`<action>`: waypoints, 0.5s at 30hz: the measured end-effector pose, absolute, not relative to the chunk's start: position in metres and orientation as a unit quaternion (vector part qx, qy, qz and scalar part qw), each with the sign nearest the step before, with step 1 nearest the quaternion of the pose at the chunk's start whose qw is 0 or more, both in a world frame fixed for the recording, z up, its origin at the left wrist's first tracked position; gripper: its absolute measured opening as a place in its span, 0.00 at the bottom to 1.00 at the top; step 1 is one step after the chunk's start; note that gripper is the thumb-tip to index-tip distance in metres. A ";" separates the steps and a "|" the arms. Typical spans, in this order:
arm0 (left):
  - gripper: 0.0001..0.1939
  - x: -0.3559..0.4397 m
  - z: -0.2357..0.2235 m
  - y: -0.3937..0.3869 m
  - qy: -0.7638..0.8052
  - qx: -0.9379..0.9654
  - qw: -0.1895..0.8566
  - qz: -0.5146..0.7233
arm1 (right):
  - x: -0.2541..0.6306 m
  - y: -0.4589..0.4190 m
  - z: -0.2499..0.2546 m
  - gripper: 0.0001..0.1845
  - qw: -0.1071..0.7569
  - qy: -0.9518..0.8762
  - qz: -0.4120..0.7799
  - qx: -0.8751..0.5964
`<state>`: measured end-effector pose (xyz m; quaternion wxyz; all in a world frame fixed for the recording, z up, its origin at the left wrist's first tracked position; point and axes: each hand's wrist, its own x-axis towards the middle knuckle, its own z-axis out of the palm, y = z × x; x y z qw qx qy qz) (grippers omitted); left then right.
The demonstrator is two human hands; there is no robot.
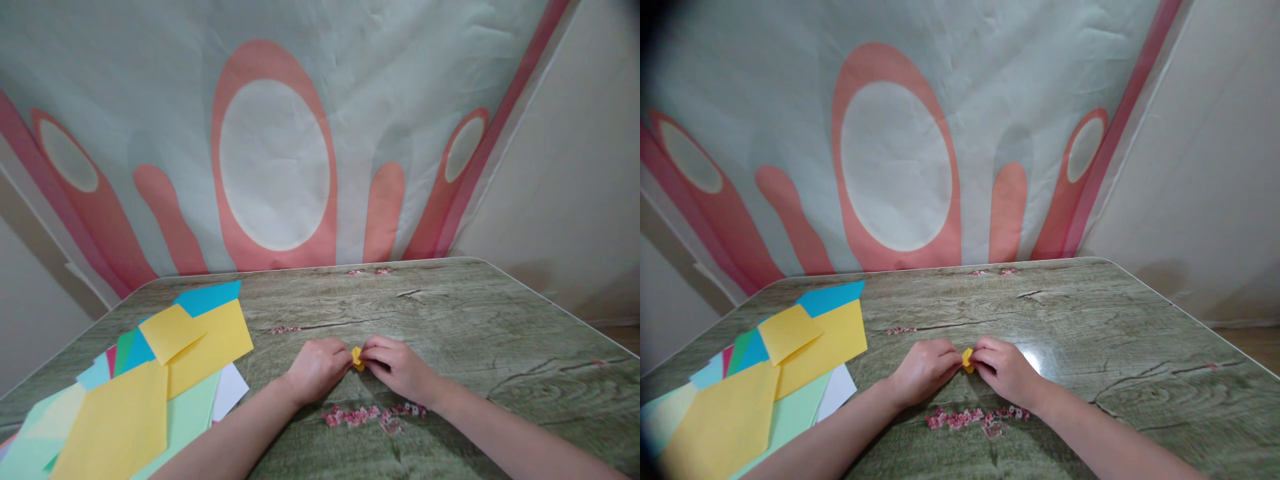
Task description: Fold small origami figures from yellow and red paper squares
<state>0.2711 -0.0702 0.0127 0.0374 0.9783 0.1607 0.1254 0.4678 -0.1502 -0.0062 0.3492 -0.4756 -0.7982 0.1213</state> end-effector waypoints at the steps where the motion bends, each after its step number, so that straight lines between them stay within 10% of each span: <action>1: 0.15 0.272 0.012 -0.071 0.164 0.978 0.030 0.124 | 0.468 -0.150 -0.007 0.10 0.338 -0.804 0.110 -0.477; 15: 0.09 0.274 0.007 -0.064 0.222 0.939 0.202 0.166 | 0.466 -0.151 -0.009 0.09 0.297 -0.810 0.045 -0.504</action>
